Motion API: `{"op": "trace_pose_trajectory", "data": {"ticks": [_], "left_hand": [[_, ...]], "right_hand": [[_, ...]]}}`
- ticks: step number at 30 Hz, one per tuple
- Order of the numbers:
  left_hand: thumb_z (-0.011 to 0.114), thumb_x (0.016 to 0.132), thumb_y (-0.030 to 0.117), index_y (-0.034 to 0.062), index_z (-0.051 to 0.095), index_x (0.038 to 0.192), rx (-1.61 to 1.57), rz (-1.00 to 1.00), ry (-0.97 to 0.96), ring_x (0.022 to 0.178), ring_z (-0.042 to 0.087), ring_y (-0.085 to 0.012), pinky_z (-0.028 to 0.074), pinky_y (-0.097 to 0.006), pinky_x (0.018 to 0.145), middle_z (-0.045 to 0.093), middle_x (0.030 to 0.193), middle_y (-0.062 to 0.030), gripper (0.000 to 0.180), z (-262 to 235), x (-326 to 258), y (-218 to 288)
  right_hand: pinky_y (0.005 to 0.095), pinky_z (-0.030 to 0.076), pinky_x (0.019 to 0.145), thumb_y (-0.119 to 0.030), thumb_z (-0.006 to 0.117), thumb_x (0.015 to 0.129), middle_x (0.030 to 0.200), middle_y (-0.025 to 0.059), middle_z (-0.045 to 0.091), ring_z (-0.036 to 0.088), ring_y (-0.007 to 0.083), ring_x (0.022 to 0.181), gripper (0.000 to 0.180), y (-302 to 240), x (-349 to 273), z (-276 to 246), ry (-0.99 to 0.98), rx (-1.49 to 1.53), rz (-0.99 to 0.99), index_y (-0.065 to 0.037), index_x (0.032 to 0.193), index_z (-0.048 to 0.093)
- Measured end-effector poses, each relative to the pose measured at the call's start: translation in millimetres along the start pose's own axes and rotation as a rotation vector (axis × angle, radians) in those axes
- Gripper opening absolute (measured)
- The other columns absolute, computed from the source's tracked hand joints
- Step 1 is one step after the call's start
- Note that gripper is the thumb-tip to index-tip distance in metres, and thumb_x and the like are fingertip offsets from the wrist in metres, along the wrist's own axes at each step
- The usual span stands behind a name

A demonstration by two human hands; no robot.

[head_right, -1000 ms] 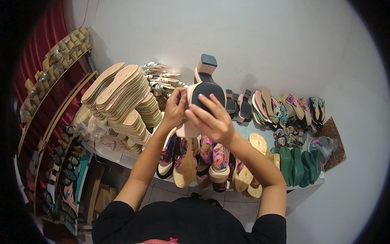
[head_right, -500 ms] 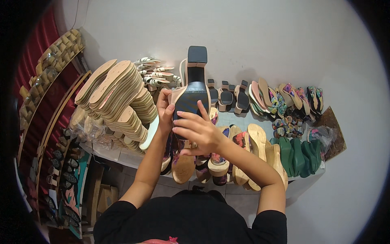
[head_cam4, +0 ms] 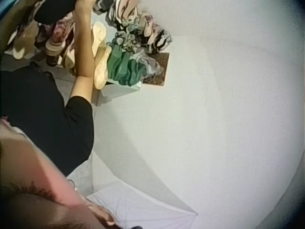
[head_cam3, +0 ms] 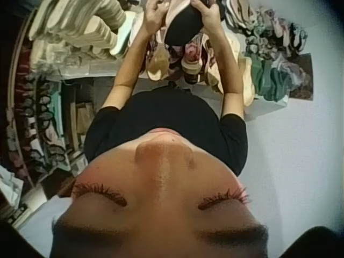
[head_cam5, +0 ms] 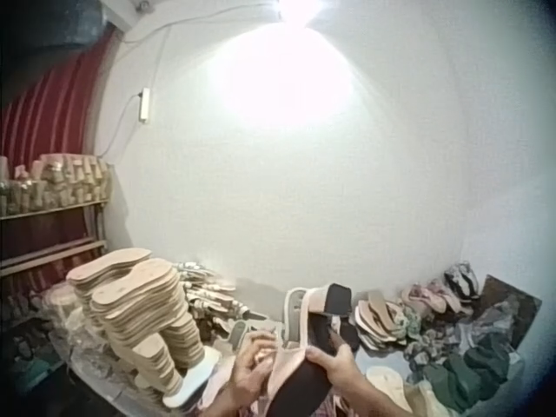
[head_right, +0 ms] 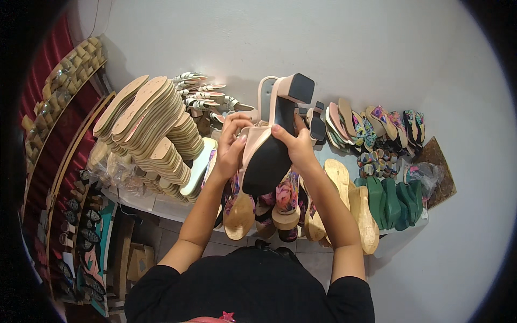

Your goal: Organizing and matching various shoe parts and finished sandals on a work table.

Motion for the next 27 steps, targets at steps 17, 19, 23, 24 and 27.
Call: {"op": "trace_pose_trajectory", "data": {"ticks": [17, 19, 23, 24, 27], "left_hand": [[0.049, 0.087, 0.03, 0.0048, 0.021, 0.133, -0.363, -0.461, -0.162, 0.113, 0.038, -0.0184, 0.029, -0.028, 0.094, 0.038, 0.126, -0.0147, 0.059, 25.8, -41.2, -33.6], [0.047, 0.087, 0.031, 0.0058, 0.022, 0.133, -0.225, -0.433, -0.255, 0.113, 0.038, -0.0167, 0.031, -0.027, 0.093, 0.036, 0.127, -0.0122, 0.059, 26.9, -41.4, -27.4], [0.043, 0.087, 0.039, 0.0041, 0.021, 0.133, -0.159, -0.534, -0.266, 0.114, 0.038, -0.0187, 0.03, -0.028, 0.094, 0.036, 0.127, -0.0136, 0.062, 28.4, -45.2, -27.8], [0.052, 0.081, 0.045, 0.003, 0.022, 0.133, -0.139, -0.466, -0.195, 0.113, 0.039, -0.0201, 0.031, -0.029, 0.094, 0.038, 0.124, -0.0135, 0.073, 27.0, -41.2, -21.4], [0.069, 0.068, 0.037, 0.0042, 0.024, 0.132, -0.254, -0.465, -0.205, 0.112, 0.041, -0.022, 0.031, -0.029, 0.094, 0.041, 0.123, -0.0171, 0.085, 29.4, -43.8, -21.0]], "right_hand": [[0.0295, 0.039, 0.087, -0.022, 0.062, 0.072, 0.115, 0.0125, 0.044, 0.045, 0.0193, 0.103, 0.067, 6.8, -1.5, -30.2, 0.115, 0.093, -0.136, 0.0, 0.126, 0.03], [0.0297, 0.037, 0.089, -0.025, 0.063, 0.072, 0.118, 0.0136, 0.042, 0.043, 0.0204, 0.106, 0.07, 11.5, -0.4, -25.3, 0.011, 0.084, -0.053, 0.0, 0.128, 0.029], [0.0287, 0.037, 0.088, -0.028, 0.063, 0.072, 0.117, 0.0136, 0.043, 0.044, 0.0202, 0.105, 0.071, 10.4, -3.5, -20.8, 0.015, 0.096, -0.047, 0.001, 0.127, 0.029], [0.0284, 0.037, 0.088, -0.029, 0.063, 0.072, 0.116, 0.0135, 0.044, 0.044, 0.0201, 0.105, 0.071, 10.8, -2.0, -21.8, 0.007, 0.041, -0.045, 0.001, 0.127, 0.028], [0.0279, 0.035, 0.089, -0.031, 0.063, 0.073, 0.114, 0.0134, 0.046, 0.045, 0.0202, 0.104, 0.072, 13.2, -3.4, -20.9, 0.01, -0.05, -0.066, 0.002, 0.127, 0.028]]}}
Point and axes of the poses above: each hand's wrist, its own x-axis towards the middle knuckle, its own z-axis out of the palm, y = z × x, the point moved 8 cm from there along x, towards the middle knuckle
